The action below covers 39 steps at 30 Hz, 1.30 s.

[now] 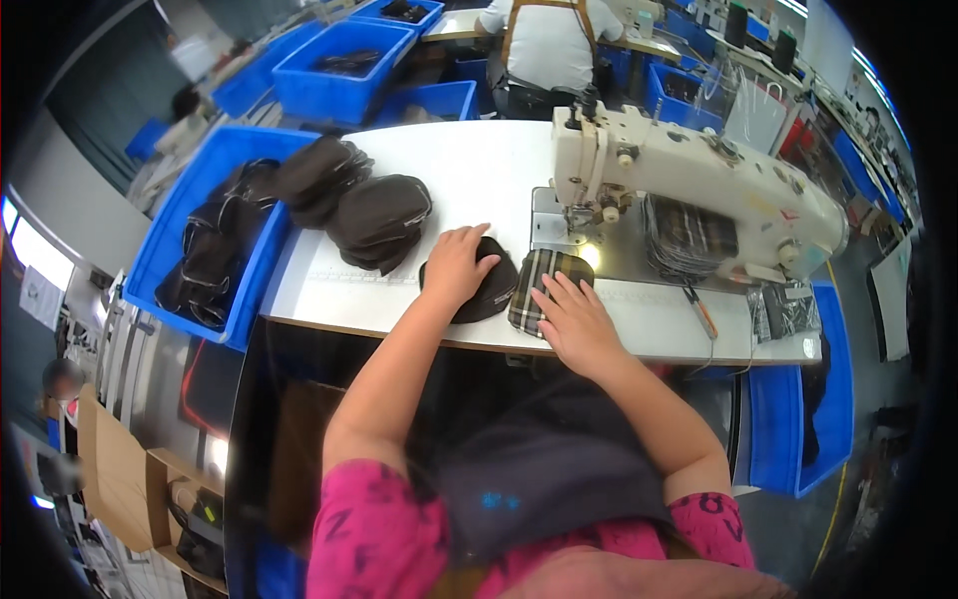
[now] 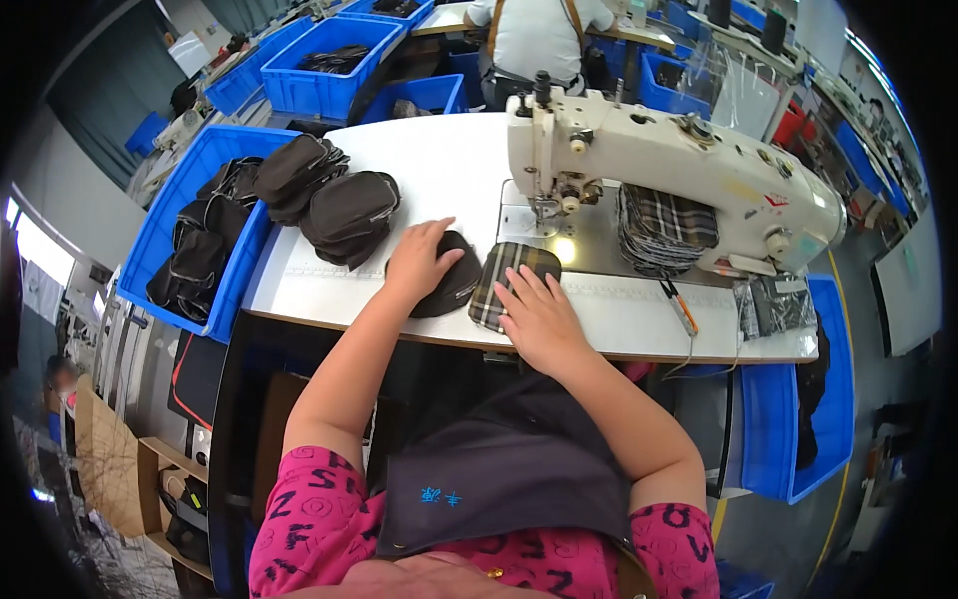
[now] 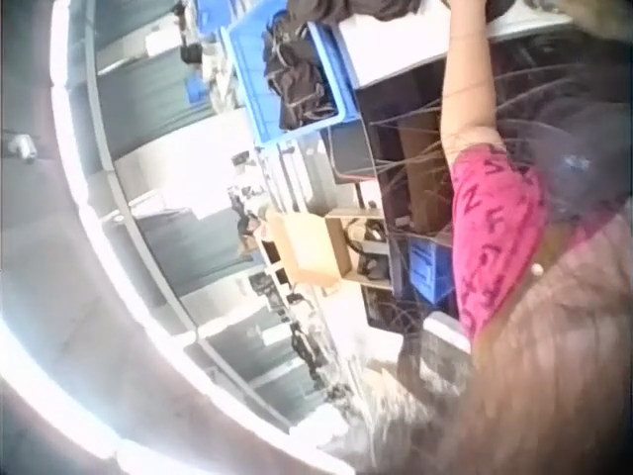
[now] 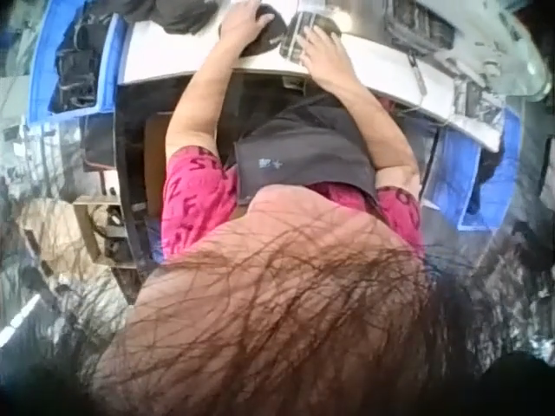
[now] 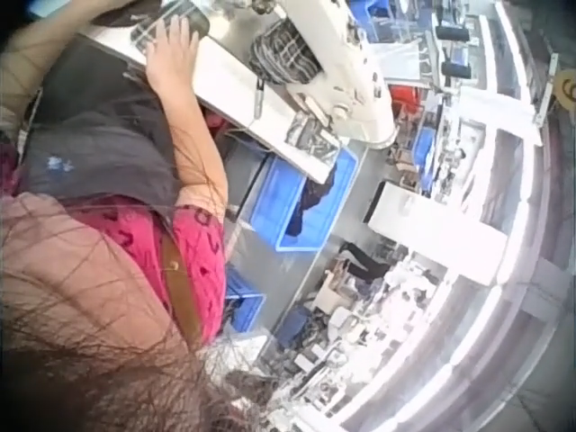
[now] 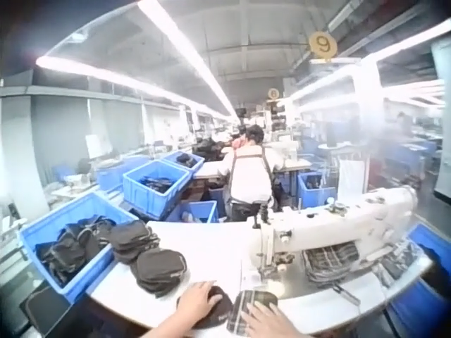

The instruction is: Sewing pieces of leather together using a sewing machine.

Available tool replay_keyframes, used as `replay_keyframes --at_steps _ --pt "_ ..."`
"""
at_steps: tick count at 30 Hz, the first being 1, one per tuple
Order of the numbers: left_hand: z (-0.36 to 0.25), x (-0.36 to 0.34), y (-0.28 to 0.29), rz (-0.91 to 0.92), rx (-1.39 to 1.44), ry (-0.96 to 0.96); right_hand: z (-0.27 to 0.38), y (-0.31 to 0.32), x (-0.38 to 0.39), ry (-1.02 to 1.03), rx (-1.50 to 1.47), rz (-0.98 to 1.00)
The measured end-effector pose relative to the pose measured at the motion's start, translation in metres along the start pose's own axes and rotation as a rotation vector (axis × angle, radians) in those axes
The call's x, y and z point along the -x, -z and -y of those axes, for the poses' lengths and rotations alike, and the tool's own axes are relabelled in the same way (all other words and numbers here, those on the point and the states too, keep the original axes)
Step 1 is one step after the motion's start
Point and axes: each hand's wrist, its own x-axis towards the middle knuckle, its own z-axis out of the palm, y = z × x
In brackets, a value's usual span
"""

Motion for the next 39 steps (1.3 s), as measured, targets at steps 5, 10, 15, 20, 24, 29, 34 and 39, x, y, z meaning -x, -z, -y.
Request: replay_keyframes --at_steps 5,10,15,20,24,29,34,39 --pt "0.005 0.010 0.010 0.098 0.077 0.174 -0.002 0.004 0.000 -0.040 -0.032 0.048" --pt "0.004 0.057 0.031 0.027 0.318 0.353 -0.010 -0.003 -0.012 0.036 -0.068 0.017" --pt "-0.029 0.102 0.052 -0.093 0.902 0.482 0.032 0.011 -0.027 0.127 -0.418 -0.261" --pt "-0.066 0.132 0.056 0.070 1.039 0.424 0.050 -0.008 0.010 -0.476 -1.302 -0.020" --pt "-0.072 0.131 0.052 0.282 1.044 0.434 0.059 0.014 0.027 -0.785 -1.634 0.184" --pt "-0.081 0.119 0.043 0.556 1.205 0.235 0.045 0.015 0.055 -0.633 -1.685 0.233" --pt "-0.084 0.109 0.054 0.784 1.101 0.356 0.046 0.017 0.061 -0.682 -1.622 0.200" --pt "-0.097 0.104 0.059 0.835 1.100 0.263 0.040 0.018 0.068 -0.610 -1.652 0.227"
